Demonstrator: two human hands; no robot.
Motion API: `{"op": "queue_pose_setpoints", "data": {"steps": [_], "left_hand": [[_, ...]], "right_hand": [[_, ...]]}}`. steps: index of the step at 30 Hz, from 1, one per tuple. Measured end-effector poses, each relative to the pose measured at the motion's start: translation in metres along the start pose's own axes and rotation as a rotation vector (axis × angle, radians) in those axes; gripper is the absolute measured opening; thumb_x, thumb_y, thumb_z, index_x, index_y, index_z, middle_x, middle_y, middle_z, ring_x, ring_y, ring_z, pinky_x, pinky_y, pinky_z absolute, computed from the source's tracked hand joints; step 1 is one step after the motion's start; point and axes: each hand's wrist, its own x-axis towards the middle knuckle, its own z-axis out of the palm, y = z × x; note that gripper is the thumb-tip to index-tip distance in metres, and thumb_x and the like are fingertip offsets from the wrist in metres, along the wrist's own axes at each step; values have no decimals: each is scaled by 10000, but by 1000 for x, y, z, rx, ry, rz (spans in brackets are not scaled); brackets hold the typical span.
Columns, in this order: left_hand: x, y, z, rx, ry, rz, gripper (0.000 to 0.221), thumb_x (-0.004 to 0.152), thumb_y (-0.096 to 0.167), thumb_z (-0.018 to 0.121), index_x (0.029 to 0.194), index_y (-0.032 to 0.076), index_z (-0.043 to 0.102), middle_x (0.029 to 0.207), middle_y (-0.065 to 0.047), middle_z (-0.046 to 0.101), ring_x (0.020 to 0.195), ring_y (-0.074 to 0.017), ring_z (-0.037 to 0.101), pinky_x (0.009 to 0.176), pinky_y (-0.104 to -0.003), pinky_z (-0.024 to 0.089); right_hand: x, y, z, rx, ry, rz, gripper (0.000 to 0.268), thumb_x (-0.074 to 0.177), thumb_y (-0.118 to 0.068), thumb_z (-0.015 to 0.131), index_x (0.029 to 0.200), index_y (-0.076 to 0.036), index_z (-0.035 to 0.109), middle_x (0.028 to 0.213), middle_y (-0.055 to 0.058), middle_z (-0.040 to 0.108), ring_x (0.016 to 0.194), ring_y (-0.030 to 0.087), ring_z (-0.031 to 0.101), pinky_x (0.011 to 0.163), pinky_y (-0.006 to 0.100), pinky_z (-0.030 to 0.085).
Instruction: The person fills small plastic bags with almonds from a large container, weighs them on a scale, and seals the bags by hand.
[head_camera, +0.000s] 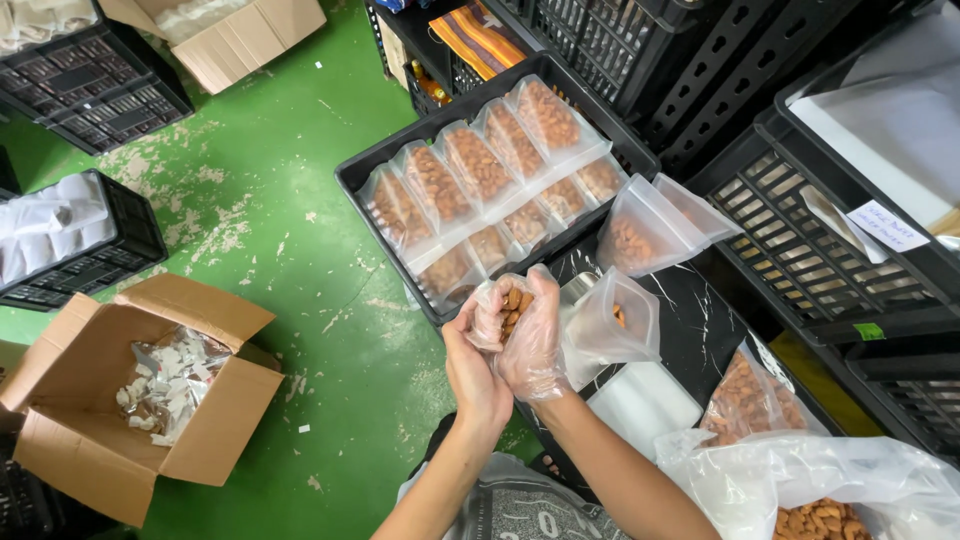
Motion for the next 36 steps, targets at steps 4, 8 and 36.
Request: {"op": "queue_pose_setpoints", "data": {"steps": [4, 8, 36], "left_hand": [[2, -1, -3, -1, -22, 26, 466, 983, 322, 458, 1297, 58, 678, 1092, -242, 734, 1042, -336, 698, 976, -463, 569], [-1, 1, -5, 15, -14, 52, 480, 989, 306, 447, 1340, 56, 659, 1134, -243, 734, 1076, -330, 689, 1006, -455, 554], [-22, 2, 13, 165, 34, 37, 433, 978, 261, 459, 1287, 64, 690, 1223, -155, 717, 1165, -262, 643, 1121, -419, 477]], "right_hand": [[8, 7, -12, 27, -37, 38, 460, 933, -397, 495, 688, -7, 490, 430, 167, 365, 332, 198, 305, 318, 253, 245], [12, 16, -14, 34, -52, 52, 402, 923, -348, 522, 696, -19, 484, 431, 152, 353, 333, 184, 291, 324, 245, 227], [1, -2, -2, 73, 54, 15, 326, 852, -146, 534, 574, -65, 385, 426, 43, 231, 296, 112, 206, 288, 220, 145]]}}
